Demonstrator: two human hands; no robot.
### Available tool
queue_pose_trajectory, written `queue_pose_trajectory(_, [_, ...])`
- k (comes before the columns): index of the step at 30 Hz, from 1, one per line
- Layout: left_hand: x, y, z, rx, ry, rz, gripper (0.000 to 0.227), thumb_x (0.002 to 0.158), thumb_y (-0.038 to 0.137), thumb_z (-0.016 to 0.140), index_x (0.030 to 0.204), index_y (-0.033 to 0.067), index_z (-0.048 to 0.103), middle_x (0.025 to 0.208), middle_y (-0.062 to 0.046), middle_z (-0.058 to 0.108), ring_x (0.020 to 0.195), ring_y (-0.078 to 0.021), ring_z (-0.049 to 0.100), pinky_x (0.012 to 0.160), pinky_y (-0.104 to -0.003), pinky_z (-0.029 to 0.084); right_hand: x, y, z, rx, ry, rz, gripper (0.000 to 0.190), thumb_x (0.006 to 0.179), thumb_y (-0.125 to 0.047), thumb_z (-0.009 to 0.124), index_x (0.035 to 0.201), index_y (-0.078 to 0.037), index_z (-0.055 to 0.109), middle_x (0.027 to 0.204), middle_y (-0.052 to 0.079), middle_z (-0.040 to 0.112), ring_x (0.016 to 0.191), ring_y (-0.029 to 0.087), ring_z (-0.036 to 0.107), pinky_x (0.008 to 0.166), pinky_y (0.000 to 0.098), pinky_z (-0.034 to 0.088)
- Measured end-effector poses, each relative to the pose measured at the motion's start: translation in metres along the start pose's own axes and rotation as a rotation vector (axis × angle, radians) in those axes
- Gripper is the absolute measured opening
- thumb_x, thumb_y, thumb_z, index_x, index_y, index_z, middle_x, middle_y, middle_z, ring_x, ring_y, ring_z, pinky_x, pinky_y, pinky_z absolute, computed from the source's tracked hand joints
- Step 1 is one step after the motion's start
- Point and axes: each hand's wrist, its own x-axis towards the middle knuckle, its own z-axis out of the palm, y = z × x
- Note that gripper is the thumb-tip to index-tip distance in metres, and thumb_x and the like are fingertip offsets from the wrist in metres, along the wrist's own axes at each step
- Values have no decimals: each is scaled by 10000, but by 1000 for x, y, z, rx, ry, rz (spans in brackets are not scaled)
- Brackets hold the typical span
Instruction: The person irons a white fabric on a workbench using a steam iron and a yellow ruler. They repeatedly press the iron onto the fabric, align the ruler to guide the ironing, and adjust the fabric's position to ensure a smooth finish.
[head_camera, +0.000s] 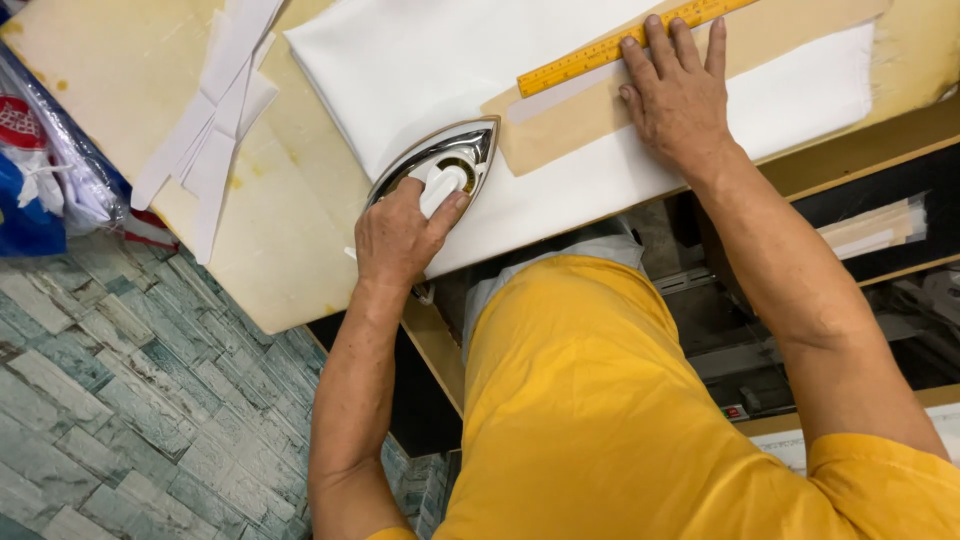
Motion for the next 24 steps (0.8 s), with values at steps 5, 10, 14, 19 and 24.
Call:
queue_pose_trajectory(5, [19, 9, 7, 76, 48, 133, 636, 958, 709, 598, 793, 97, 544, 580, -58, 574, 512, -318, 551, 426, -503, 429, 7, -2, 5, -26, 29, 28, 510, 1084, -201, 745, 1511, 55, 634, 1515, 332, 567, 1310, 533, 530, 1139, 709, 218])
queue_pose_trajectory(10, [33, 10, 26, 107, 23, 167, 707, 949, 782, 505, 777, 98, 551, 552, -61, 580, 487, -332, 582, 420, -497, 450, 1, 3, 3, -70, 55, 26, 563, 1046, -184, 825, 1511, 70, 634, 1513, 341, 582, 1315, 534, 554, 1125, 721, 225])
queue_pose_trajectory(14, [43, 23, 25, 115, -22, 151, 734, 939, 805, 477, 813, 89, 579, 564, -69, 607, 496, -341, 606, 429, -503, 465, -6, 20, -4, -62, 35, 74, 553, 1068, -166, 802, 1516, 91, 605, 1530, 357, 575, 1323, 561, 543, 1131, 725, 202])
queue_pose_trajectory(19, [56, 42, 26, 97, -108, 67, 718, 924, 809, 515, 843, 97, 574, 639, -110, 661, 588, -412, 644, 472, -564, 465, -12, 28, -12, 3, -40, 122, 516, 1089, -157, 689, 1491, 131, 544, 1562, 350, 545, 1377, 574, 501, 1126, 754, 143])
queue_pose_trajectory(24, [53, 35, 18, 86, -112, 113, 713, 943, 788, 493, 855, 87, 585, 642, -96, 655, 571, -378, 638, 459, -540, 464, -8, 22, -20, 90, -146, 173, 590, 1151, -276, 477, 1641, 44, 401, 1630, 395, 390, 1445, 630, 364, 1129, 782, 70])
